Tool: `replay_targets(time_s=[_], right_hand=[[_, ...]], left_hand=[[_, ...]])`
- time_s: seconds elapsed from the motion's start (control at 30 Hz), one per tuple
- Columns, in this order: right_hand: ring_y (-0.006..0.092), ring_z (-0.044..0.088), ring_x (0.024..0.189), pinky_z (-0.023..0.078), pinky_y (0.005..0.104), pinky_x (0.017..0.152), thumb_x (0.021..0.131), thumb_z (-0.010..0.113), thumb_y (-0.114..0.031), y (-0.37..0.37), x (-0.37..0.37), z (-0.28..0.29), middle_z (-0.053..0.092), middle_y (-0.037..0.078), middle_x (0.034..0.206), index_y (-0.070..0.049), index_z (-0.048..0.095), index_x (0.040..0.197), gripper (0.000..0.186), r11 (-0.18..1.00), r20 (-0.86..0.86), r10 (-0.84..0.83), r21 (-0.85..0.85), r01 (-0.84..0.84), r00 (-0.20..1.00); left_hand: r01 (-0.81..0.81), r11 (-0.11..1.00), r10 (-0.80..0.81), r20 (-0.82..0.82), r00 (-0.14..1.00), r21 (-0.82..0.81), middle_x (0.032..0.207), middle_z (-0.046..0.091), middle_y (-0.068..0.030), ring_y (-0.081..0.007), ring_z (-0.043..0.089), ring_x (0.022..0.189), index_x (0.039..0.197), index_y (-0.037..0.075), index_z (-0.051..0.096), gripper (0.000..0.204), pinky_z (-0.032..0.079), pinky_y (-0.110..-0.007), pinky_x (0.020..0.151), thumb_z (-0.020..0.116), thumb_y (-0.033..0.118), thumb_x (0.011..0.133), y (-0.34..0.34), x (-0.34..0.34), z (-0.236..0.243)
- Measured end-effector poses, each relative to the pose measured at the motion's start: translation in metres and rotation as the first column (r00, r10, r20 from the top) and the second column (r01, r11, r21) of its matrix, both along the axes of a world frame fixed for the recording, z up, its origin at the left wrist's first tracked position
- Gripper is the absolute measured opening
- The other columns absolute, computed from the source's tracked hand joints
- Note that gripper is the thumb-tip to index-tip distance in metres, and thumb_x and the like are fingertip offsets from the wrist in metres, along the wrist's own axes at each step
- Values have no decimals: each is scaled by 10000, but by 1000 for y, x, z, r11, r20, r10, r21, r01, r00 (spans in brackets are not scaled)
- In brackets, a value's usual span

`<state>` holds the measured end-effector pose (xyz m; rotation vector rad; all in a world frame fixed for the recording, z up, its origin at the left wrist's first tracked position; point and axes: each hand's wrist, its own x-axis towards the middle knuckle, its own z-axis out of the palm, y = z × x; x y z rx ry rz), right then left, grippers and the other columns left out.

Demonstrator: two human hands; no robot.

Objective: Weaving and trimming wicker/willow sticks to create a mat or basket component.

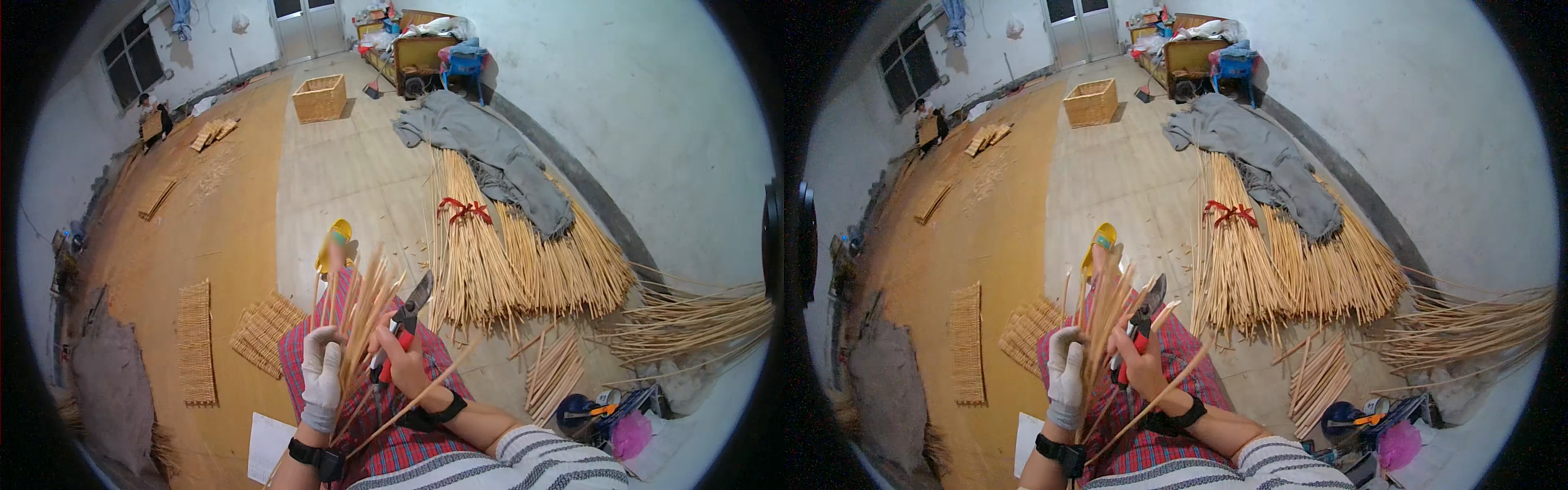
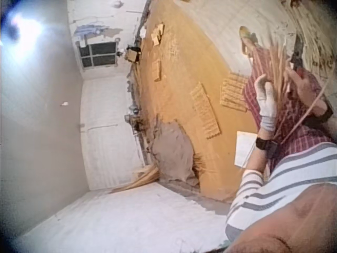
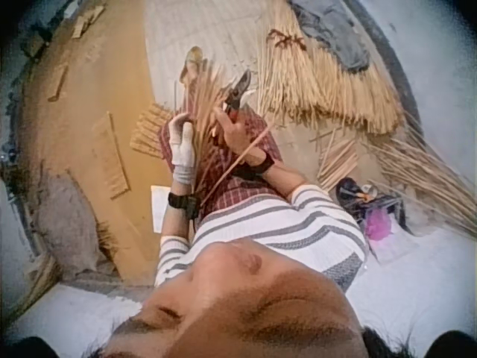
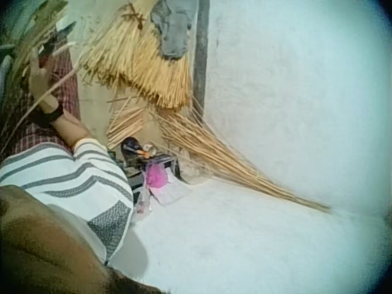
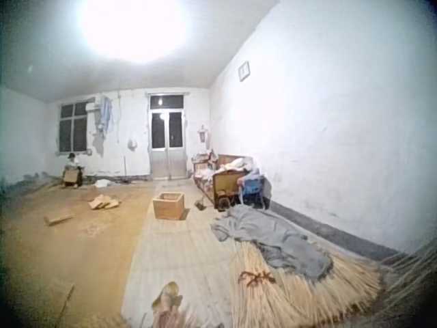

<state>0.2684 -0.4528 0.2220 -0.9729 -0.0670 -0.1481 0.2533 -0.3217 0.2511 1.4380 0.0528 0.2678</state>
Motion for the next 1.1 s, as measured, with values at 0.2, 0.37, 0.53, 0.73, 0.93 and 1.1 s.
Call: replay_targets(time_s=[0.2,0.37,0.53,0.73,0.93,1.1], right_hand=[[83,588,777,489,274,735,984,614,-116,-17,16,11,686,15,898,-46,603,1118,152,921,77,-105,-368,127,991],[91,597,786,498,273,730,974,660,-187,-15,29,-1,637,16,856,-27,616,1076,194,932,-61,79,-349,-96,995],[117,622,861,515,304,809,960,690,-218,-21,24,0,631,11,953,-16,593,1107,268,966,-126,73,-237,-101,989],[222,605,997,483,377,870,926,672,-181,-35,18,14,602,107,1055,-13,526,1289,425,795,193,40,-601,86,980],[319,577,1052,440,450,940,904,672,-165,-30,17,12,603,151,1071,-23,453,1382,544,671,331,22,-705,231,943],[317,621,905,492,409,819,897,665,-153,-24,14,-5,619,139,969,-37,522,1242,391,809,134,56,-587,34,989]], left_hand=[[355,816,-375,-48,926,456,968,660,-146,-256,655,817,1078,7,627,220,538,-374,787,675,159,925,0,-44,13],[671,733,-614,-534,581,-112,901,622,-59,-122,618,707,1184,6,571,207,523,-276,623,554,141,1028,-16,-62,11],[541,837,-512,-468,720,-83,703,551,21,-52,494,581,1049,32,632,236,385,-196,514,522,240,1062,3,-56,15],[359,932,-354,-359,864,-55,696,520,46,-16,396,566,988,52,636,266,273,-200,489,532,285,1065,7,-55,10],[371,928,-358,-361,861,-36,676,533,37,-35,427,572,984,26,641,275,334,-201,528,524,260,1070,6,-52,7],[330,943,-322,-340,884,-36,661,515,45,-30,410,556,973,37,641,251,313,-201,508,532,244,1065,-1,-47,-6]])
